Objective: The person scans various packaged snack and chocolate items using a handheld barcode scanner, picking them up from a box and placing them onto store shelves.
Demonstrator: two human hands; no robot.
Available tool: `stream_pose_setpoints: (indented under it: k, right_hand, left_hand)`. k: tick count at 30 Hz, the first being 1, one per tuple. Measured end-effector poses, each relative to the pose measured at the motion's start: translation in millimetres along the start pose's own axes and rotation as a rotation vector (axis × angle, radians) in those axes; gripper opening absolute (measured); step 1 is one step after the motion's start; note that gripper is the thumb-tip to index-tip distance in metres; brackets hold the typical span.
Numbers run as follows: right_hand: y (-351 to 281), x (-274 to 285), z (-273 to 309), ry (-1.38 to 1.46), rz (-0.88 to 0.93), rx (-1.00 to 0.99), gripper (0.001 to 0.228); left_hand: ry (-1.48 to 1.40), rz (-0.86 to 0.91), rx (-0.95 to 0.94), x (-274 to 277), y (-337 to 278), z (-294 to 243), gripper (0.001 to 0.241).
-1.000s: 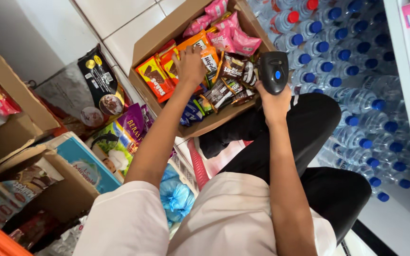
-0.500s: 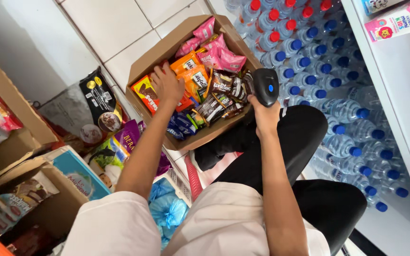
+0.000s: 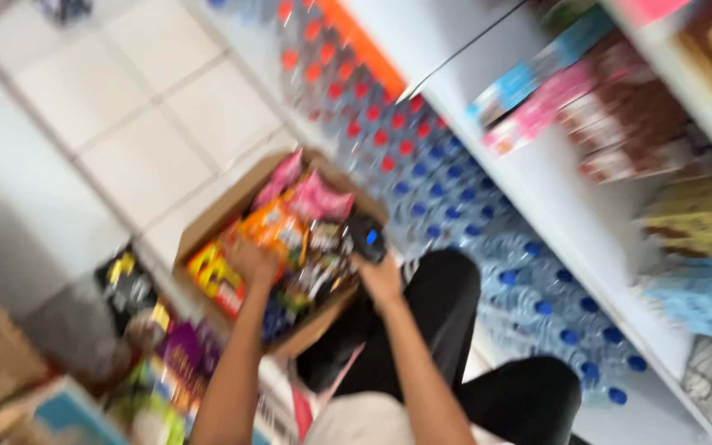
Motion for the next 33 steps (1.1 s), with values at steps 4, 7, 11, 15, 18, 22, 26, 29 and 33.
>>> stream_pose_setpoints:
  k: [4,7,11,15,18,22,26,29,33]
  right_hand:
    - [2.4,1.2,-0.2,-0.01,-0.025,-0.059,0.045]
    - [4.6,0.2,-6.9,0.026,0.018,-0.065,0.043]
    - [2.9,-1.8,-10.7,0.003,0.036,-0.028,0.046]
    - [-0.8,1.9,-2.5,-0.047,0.013,-0.008,0.05]
    - [-3.3,3.1,1.2,-0.063,0.026,-0.033,0.047]
    - [-4.7,2.2,2.8,0.016,0.069,-0.074,0.036]
    - [-1.7,3.7,6.1,0.072,0.048,-0.058,0.032]
    - [0.0,5.4,3.4,0.092,-0.006,-0.085,0.025]
    - [4.0,8.3,-3.2,0.263,-0.048,-0.132,0.016]
  left_hand:
    - [-0.177,0.006,0.192,20.2,-1.1,-5.4,0.088]
    - [-0.382,-0.206,-0.008,20.4,2.2,9.0,0.067]
    - [-1.285,0.136,0.525,5.3,-5.8,34.9,0.037]
    - [-0.963,-0.194,0.478,31.2,-8.0,41.7,0.035]
    - [-0.643,-0.21,0.304,67.9,-11.0,31.4,0.045]
    - [-0.327,-0.127,0.047,112.1,-13.5,-9.4,0.058]
    - [-0.342,0.025,-0.104,108.1,-22.2,-62.1,0.044]
    - [-0.289,0.204,-0.388,81.1,-32.2,-106.9,0.044]
    - [-0.01,0.206,-0.492,59.3,-42.1,-142.5,0.073]
Point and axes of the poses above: each hand's wrist, its own y-axis towards the middle knuckle, its own x-axis out of the back of the hand, z = x × y, the point moved 2 cm from there along y, towards the middle knuckle, and after that the axes turned 4 degrees about -x, right-handed, at the moved point
